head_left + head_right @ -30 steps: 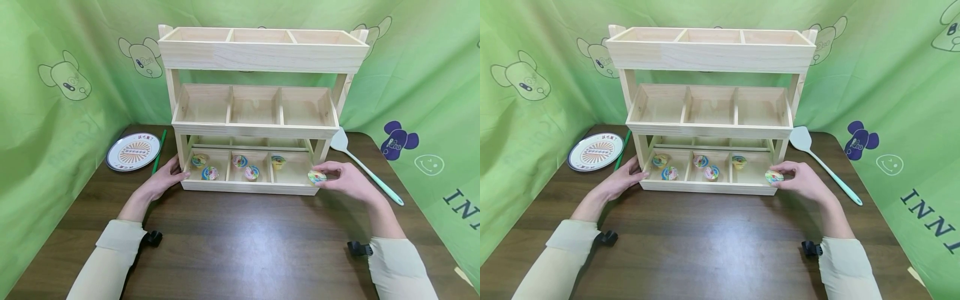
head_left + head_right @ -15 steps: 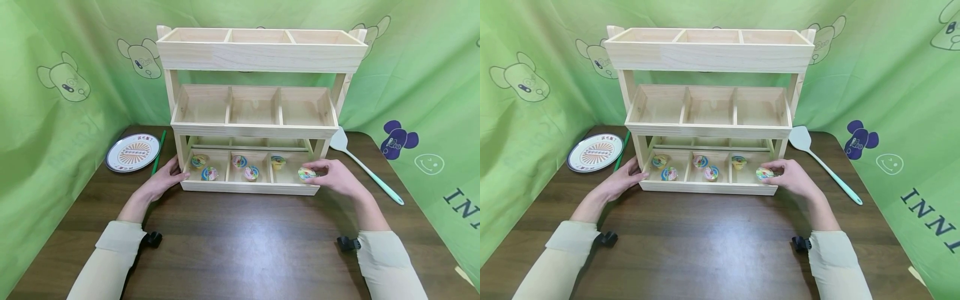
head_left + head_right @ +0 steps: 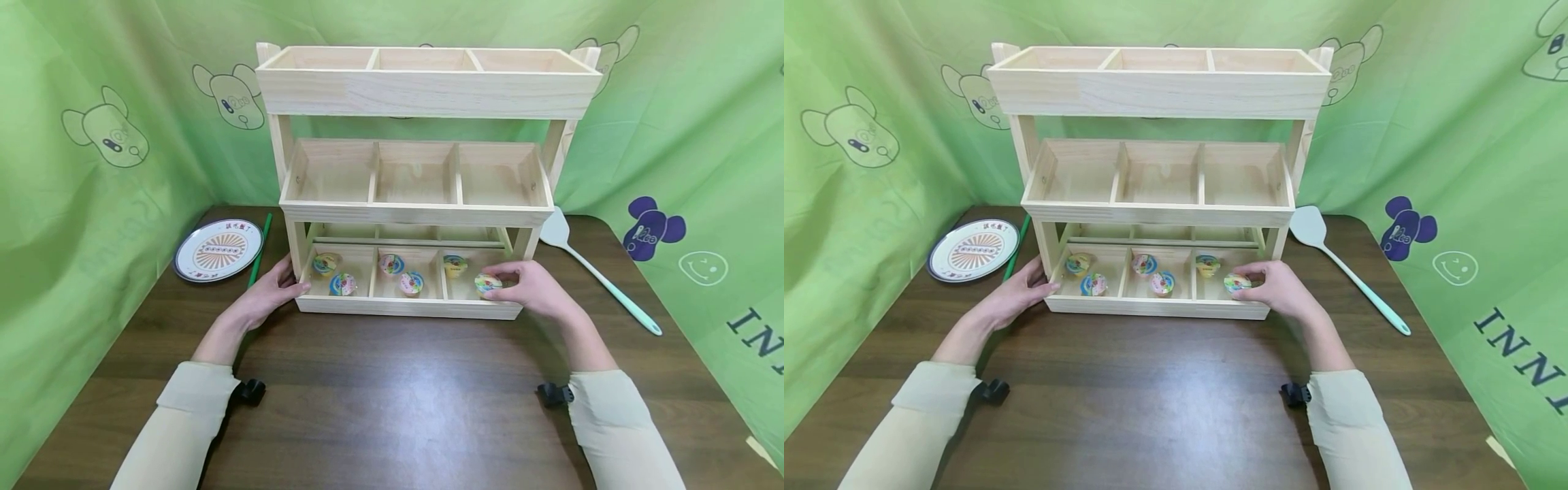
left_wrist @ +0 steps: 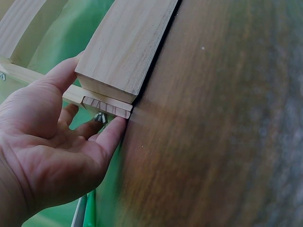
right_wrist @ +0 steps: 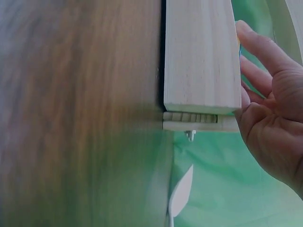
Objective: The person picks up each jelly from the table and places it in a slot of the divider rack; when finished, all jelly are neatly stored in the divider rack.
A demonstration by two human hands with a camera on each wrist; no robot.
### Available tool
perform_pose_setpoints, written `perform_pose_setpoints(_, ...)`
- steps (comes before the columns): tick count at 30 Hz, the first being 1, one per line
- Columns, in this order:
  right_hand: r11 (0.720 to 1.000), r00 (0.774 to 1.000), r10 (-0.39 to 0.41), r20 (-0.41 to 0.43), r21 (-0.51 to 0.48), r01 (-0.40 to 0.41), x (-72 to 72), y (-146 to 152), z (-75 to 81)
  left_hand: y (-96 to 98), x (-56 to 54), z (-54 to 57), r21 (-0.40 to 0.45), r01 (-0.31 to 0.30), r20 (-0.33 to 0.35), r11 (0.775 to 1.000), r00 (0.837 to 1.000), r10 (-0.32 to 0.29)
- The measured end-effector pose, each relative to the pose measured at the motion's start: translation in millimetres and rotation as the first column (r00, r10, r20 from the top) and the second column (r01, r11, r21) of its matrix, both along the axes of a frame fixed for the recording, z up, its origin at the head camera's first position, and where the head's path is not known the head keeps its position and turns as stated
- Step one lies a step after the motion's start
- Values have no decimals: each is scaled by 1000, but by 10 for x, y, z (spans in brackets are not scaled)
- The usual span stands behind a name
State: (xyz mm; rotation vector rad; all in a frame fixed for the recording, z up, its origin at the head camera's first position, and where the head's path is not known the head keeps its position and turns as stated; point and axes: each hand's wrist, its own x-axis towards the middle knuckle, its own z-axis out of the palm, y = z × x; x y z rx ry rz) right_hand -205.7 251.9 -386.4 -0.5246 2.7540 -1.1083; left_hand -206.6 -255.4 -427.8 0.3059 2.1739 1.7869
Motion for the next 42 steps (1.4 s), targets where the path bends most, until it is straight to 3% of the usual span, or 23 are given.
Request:
perform_pose_setpoints(32,994,1000,-23,-18,111,25,-108,-237,-80,-3,-9,1,-11,-9,19,1000,1000,9)
perform_pose_setpoints(42,989,999,-32,-1,143,31,-64,-250,-42,28,-22,-14,-7,5,-30,1000,1000,-5)
